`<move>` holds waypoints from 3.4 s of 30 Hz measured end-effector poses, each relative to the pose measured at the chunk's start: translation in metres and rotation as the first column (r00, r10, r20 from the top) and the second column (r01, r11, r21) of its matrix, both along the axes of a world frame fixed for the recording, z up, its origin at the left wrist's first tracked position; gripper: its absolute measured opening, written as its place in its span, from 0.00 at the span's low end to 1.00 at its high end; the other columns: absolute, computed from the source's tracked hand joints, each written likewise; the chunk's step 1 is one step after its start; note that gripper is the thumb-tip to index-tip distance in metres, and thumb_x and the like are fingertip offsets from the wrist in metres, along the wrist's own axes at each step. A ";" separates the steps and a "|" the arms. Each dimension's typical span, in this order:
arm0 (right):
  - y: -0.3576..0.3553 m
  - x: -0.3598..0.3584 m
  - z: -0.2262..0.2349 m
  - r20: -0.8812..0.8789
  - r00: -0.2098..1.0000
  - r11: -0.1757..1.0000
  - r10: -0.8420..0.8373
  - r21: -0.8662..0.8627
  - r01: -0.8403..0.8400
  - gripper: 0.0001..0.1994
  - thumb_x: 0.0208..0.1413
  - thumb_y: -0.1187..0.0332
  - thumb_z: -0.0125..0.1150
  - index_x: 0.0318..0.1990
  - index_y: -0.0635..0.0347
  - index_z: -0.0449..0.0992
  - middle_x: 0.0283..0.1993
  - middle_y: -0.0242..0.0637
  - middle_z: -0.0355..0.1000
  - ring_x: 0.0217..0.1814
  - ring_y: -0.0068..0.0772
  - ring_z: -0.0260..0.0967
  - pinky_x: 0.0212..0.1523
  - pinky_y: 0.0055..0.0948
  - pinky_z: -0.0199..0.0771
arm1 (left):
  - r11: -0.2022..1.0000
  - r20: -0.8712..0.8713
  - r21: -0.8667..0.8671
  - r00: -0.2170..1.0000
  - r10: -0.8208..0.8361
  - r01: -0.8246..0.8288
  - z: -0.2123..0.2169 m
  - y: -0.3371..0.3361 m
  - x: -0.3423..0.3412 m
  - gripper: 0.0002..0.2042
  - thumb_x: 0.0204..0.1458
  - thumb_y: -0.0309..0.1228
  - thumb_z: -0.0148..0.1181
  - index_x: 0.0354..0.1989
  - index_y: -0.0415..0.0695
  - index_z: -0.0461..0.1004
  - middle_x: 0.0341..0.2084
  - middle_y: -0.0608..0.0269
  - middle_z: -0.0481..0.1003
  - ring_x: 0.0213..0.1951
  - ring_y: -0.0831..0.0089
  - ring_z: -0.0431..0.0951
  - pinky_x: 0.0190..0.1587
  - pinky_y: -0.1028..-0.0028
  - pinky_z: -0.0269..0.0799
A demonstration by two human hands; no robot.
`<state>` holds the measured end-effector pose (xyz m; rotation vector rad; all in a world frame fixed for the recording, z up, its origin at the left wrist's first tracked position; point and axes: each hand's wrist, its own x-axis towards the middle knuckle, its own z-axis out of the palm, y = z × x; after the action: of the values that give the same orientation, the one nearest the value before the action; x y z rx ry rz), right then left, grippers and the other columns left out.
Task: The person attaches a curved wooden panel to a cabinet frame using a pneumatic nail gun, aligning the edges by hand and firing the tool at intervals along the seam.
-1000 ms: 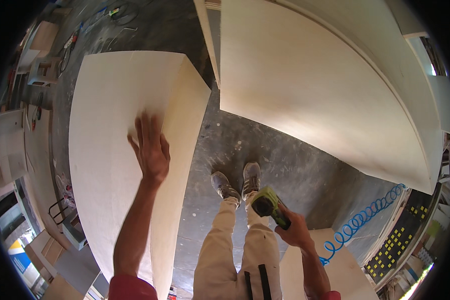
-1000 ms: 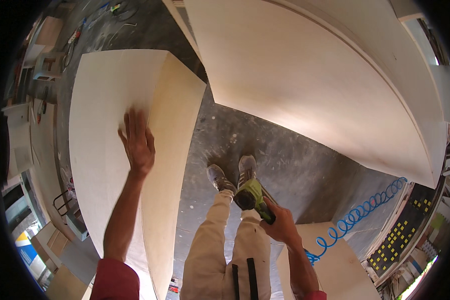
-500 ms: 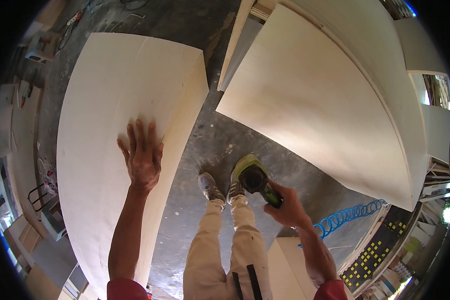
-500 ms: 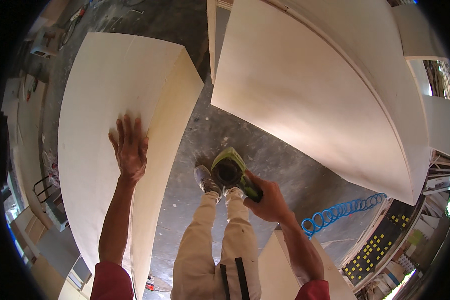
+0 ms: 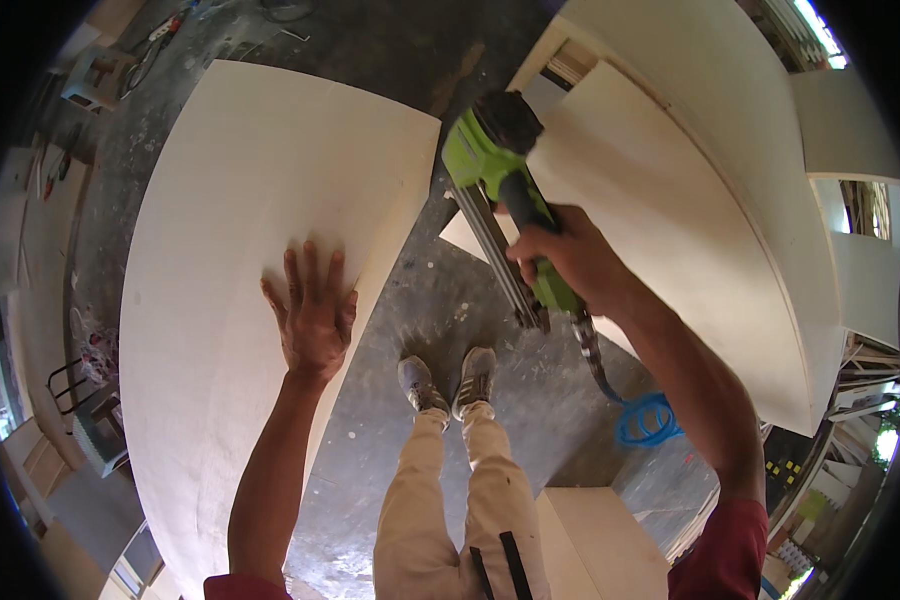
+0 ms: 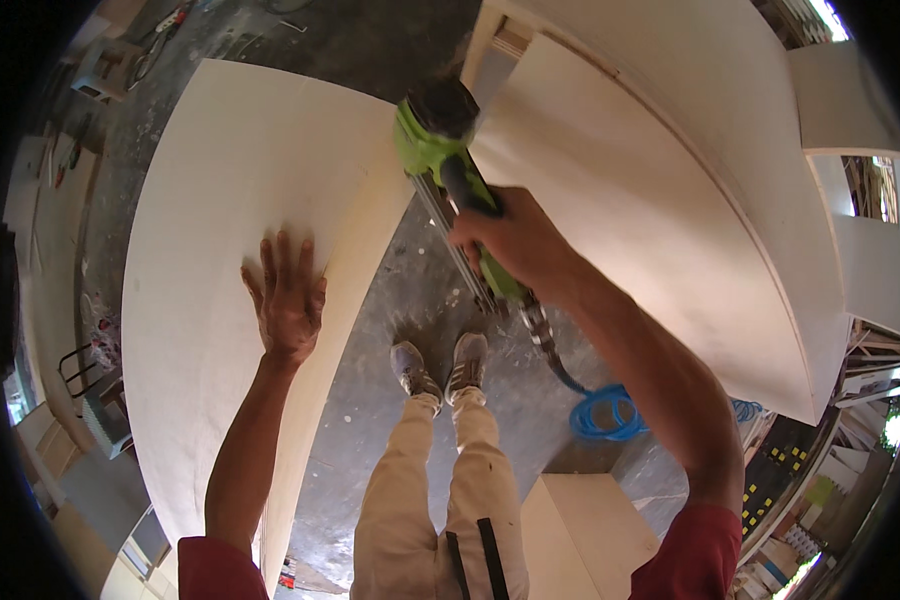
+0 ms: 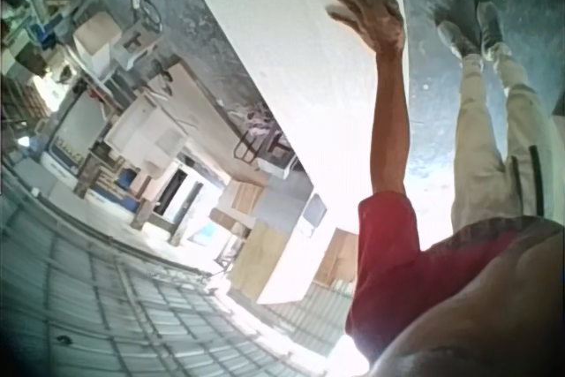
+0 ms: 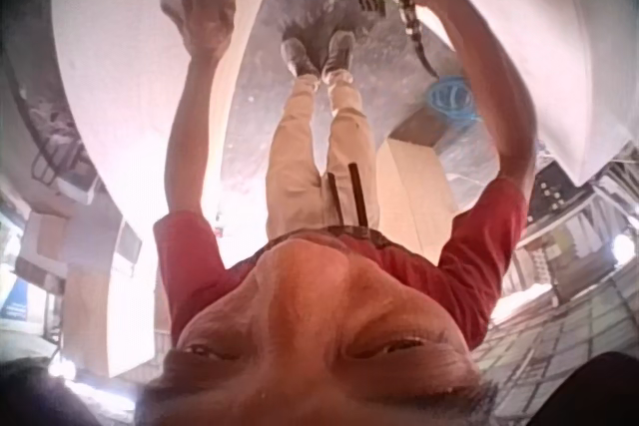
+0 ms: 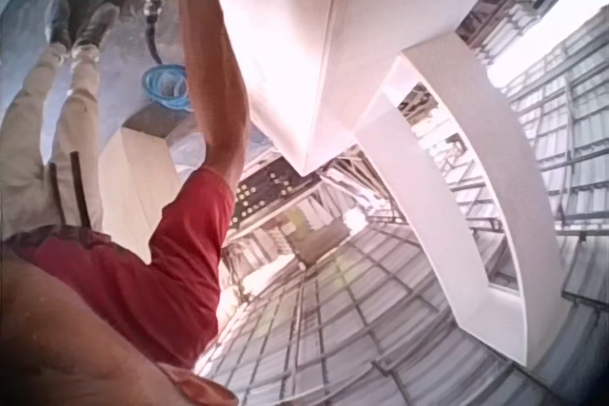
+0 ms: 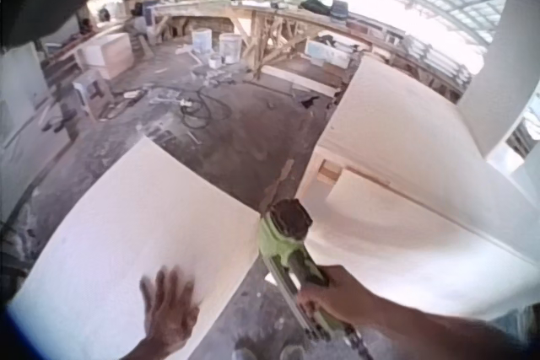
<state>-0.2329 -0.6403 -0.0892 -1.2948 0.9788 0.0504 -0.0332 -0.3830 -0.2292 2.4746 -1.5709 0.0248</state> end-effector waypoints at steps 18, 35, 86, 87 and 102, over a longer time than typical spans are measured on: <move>-0.039 0.069 0.008 -0.042 0.999 0.997 0.008 -0.080 -0.011 0.19 0.50 0.62 0.65 0.48 0.62 0.74 0.27 0.32 0.68 0.25 0.25 0.67 0.26 0.29 0.67 | 1.000 -0.028 -0.011 0.999 0.017 -0.017 0.005 -0.003 -0.001 0.26 0.66 0.44 0.49 0.71 0.53 0.62 0.73 0.49 0.54 0.74 0.43 0.50 0.68 0.29 0.37; -0.042 0.060 0.002 -0.025 0.999 0.998 0.023 -0.057 -0.024 0.24 0.50 0.63 0.64 0.55 0.63 0.73 0.25 0.33 0.68 0.25 0.25 0.68 0.27 0.29 0.69 | 1.000 -0.055 0.011 0.998 0.020 -0.019 0.006 -0.006 -0.002 0.26 0.65 0.43 0.50 0.70 0.52 0.62 0.73 0.48 0.53 0.74 0.43 0.49 0.67 0.27 0.36; 0.016 0.014 -0.011 0.001 0.986 0.984 0.170 -0.051 -0.169 0.19 0.54 0.67 0.65 0.52 0.64 0.74 0.22 0.31 0.69 0.24 0.22 0.68 0.29 0.27 0.67 | 0.931 -0.449 -0.363 0.885 -0.127 -0.050 -0.011 0.015 0.025 0.24 0.66 0.41 0.50 0.66 0.41 0.65 0.68 0.49 0.63 0.71 0.46 0.57 0.71 0.41 0.42; 0.021 0.000 -0.011 -0.020 0.983 0.978 0.185 -0.091 -0.186 0.14 0.54 0.65 0.66 0.43 0.66 0.75 0.22 0.31 0.69 0.24 0.22 0.67 0.30 0.27 0.67 | 0.839 -0.580 -0.529 0.775 -0.250 -0.125 -0.026 0.033 0.046 0.24 0.67 0.41 0.49 0.65 0.38 0.66 0.67 0.49 0.66 0.71 0.47 0.58 0.72 0.44 0.45; 0.154 -0.195 -0.095 -0.376 0.926 0.986 -0.037 0.137 0.094 0.11 0.51 0.67 0.66 0.35 0.66 0.75 0.24 0.32 0.72 0.27 0.22 0.70 0.32 0.28 0.70 | 0.603 -0.276 0.216 0.544 0.792 -0.768 -0.034 0.454 0.337 0.38 0.63 0.59 0.48 0.69 0.39 0.61 0.69 0.44 0.60 0.69 0.48 0.60 0.69 0.57 0.55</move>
<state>-0.4277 -0.4861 -0.1843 -1.1301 1.3158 0.3244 0.3034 0.0712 -0.2636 2.8087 -0.2209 -0.3188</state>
